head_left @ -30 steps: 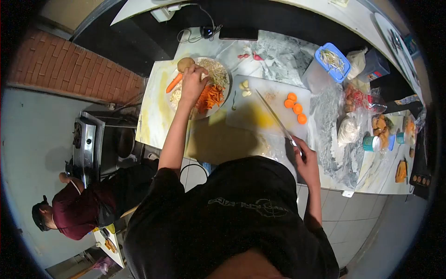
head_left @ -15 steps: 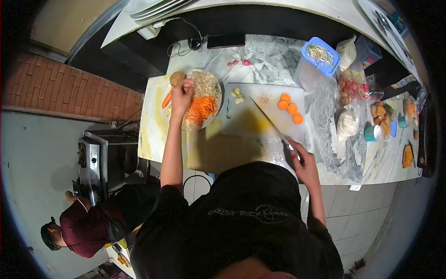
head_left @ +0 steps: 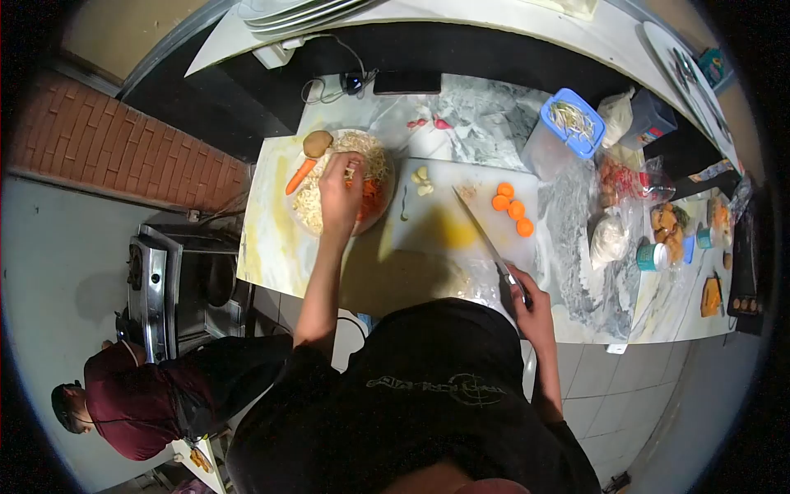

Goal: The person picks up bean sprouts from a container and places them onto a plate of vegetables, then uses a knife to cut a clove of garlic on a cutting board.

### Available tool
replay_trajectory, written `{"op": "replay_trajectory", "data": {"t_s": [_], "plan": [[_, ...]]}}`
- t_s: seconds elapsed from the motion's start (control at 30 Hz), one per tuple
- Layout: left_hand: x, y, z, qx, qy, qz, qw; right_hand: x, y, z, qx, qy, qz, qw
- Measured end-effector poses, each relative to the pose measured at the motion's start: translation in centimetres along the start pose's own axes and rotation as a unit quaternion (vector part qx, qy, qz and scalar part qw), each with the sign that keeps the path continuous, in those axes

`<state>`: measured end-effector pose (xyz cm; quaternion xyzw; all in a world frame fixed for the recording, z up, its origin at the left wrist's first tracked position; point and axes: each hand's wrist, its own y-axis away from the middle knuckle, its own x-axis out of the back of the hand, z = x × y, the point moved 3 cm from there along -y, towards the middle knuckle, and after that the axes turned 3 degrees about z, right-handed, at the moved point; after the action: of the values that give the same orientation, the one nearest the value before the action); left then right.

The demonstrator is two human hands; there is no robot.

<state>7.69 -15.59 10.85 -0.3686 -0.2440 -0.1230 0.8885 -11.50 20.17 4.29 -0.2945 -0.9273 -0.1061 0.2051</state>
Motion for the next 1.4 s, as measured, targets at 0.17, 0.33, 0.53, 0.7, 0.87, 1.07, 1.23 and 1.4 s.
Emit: {"op": "replay_trajectory", "data": {"t_s": [0.17, 0.33, 0.53, 0.7, 0.87, 1.07, 1.23, 1.4], "plan": [[-4.8, 5.0, 2.6, 0.092, 0.145, -0.048, 0.984, -0.6, 0.6, 1.1, -0.043, -0.023, 0.016, 0.999], [-11.5, 11.4, 1.7, 0.209, 0.268, -0.119, 0.933, -1.7, 1.4, 0.5, -0.05, -0.025, 0.022, 0.998], [-12.5, 12.1, 3.3, -0.017, 0.132, -0.057, 0.989, -1.5, 2.5, -2.0, -0.055, -0.021, 0.007, 0.998], [-12.3, 12.3, 3.0, -0.032, 0.118, -0.088, 0.989, -2.2, 3.0, -2.7, -0.031, 0.028, 0.008, 0.999], [-12.1, 12.0, 3.7, -0.022, 0.102, -0.088, 0.991, -2.5, 2.8, -3.2, -0.032, 0.048, 0.003, 0.998], [-12.2, 12.5, 3.2, -0.02, 0.083, -0.092, 0.992, -2.5, 2.7, -3.6, -0.065, 0.063, -0.011, 0.996], [-12.4, 12.2, 3.2, -0.026, 0.095, -0.098, 0.99, -2.2, 2.5, -4.0, -0.072, 0.069, -0.005, 0.995], [-11.9, 11.9, 3.9, 0.02, 0.092, -0.127, 0.987, -1.6, 1.5, -3.6, -0.057, 0.101, -0.026, 0.993]]}}
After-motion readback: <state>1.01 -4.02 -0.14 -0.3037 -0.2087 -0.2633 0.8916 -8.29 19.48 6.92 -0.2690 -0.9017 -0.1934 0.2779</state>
